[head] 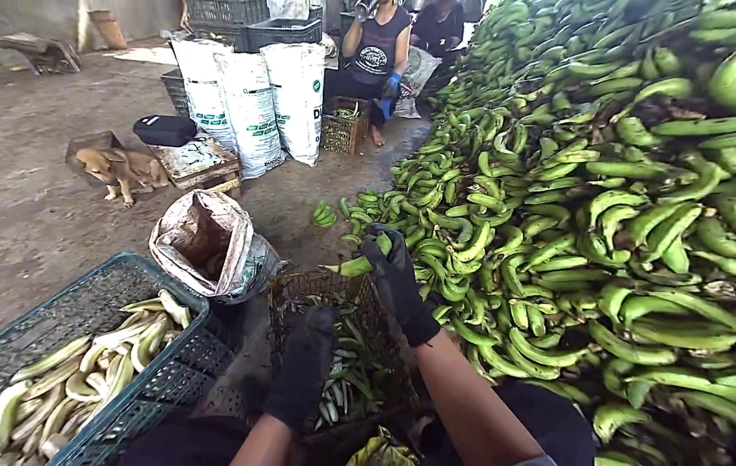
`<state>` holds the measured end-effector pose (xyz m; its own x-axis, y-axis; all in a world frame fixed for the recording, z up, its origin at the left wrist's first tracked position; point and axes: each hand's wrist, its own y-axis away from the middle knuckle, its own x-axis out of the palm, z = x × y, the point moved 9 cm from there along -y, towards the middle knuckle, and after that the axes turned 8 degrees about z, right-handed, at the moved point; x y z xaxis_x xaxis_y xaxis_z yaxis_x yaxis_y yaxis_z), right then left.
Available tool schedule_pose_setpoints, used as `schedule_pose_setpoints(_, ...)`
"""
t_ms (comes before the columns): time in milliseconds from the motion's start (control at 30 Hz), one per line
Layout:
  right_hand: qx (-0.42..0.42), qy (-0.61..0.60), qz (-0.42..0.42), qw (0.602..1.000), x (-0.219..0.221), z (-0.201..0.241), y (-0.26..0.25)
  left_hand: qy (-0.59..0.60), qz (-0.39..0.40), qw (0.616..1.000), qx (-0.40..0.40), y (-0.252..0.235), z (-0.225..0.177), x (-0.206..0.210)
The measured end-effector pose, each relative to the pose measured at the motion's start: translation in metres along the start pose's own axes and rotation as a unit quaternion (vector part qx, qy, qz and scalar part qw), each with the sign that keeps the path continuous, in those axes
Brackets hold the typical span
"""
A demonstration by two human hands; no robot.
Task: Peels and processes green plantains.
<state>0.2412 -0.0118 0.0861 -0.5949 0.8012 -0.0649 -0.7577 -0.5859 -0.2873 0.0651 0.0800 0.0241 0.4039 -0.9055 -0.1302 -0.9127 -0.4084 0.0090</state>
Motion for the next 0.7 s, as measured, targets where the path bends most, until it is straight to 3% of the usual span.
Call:
schedule_pose_setpoints(100, -0.066, 0.013, 0.005, 0.998, 0.006, 0.02, 0.023, 0.029, -0.008, 0.999, -0.017, -0.003, 0.004, 0.016)
schedule_pose_setpoints(333, -0.105, 0.015, -0.016, 0.994, 0.002, 0.02, 0.051, 0.094, 0.002, 0.995, -0.016, -0.002, 0.012, 0.03)
schedule_pose_setpoints(500, -0.07, -0.149, -0.049, 0.985, -0.028, 0.021, 0.033, 0.146, 0.014, 0.979, -0.139, 0.016, 0.071, 0.033)
schedule_pose_setpoints(567, -0.065, -0.21, -0.005, 0.975, -0.036, 0.01, 0.021, 0.127, 0.046, 0.984, -0.118, 0.021, 0.072, 0.035)
schedule_pose_setpoints(700, -0.014, -0.336, 0.024, 0.942, -0.027, -0.02, 0.016, 0.105, 0.105, 0.989, -0.018, 0.022, 0.032, 0.053)
